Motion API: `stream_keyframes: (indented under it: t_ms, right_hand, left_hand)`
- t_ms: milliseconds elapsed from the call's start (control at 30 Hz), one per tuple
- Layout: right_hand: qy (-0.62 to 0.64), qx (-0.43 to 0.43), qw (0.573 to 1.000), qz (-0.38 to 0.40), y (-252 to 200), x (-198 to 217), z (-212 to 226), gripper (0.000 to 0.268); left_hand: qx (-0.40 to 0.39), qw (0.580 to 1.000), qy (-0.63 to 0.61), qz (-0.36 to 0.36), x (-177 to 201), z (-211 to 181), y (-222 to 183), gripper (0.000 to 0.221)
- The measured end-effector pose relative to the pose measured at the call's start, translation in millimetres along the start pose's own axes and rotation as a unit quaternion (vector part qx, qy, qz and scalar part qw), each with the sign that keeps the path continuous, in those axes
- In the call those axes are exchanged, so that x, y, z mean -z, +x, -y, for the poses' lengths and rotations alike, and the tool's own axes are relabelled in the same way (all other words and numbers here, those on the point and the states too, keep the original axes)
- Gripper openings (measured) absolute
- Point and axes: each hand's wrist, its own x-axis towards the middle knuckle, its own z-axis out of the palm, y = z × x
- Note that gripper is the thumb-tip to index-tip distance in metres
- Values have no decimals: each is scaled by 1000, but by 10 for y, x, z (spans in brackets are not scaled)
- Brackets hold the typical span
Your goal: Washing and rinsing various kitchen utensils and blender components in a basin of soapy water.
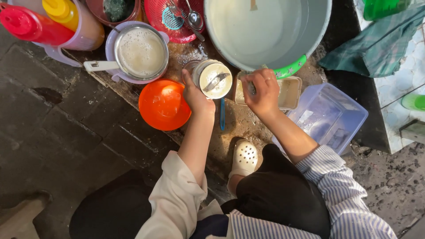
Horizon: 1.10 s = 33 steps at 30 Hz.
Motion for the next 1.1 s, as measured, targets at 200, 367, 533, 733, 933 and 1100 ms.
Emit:
stream_keyframes:
  t_ms: [200,367,533,733,933,1100]
  right_hand:
    - [69,67,995,29,-115,-177,232,18]
    - [55,56,996,41,-202,-194,459,27]
    - [22,73,997,32,-278,-303,226,35]
    - [14,124,992,16,-609,-575,-7,25]
    - [32,78,996,31,-349,-449,72,20]
    - [37,33,998,50,-36,-116,465,11]
  left_hand:
    - [-33,997,74,-4,-302,-196,-423,63]
    - [-73,983,167,14,-141,-188,-481,61]
    - [-80,990,118,-6,-184,-113,-475,60]
    - [-72,992,101,3,-207,-160,-426,59]
    - [-64,991,115,-1,-86,-98,-322,58]
    - [-93,982,161,13,66,106,-113,53]
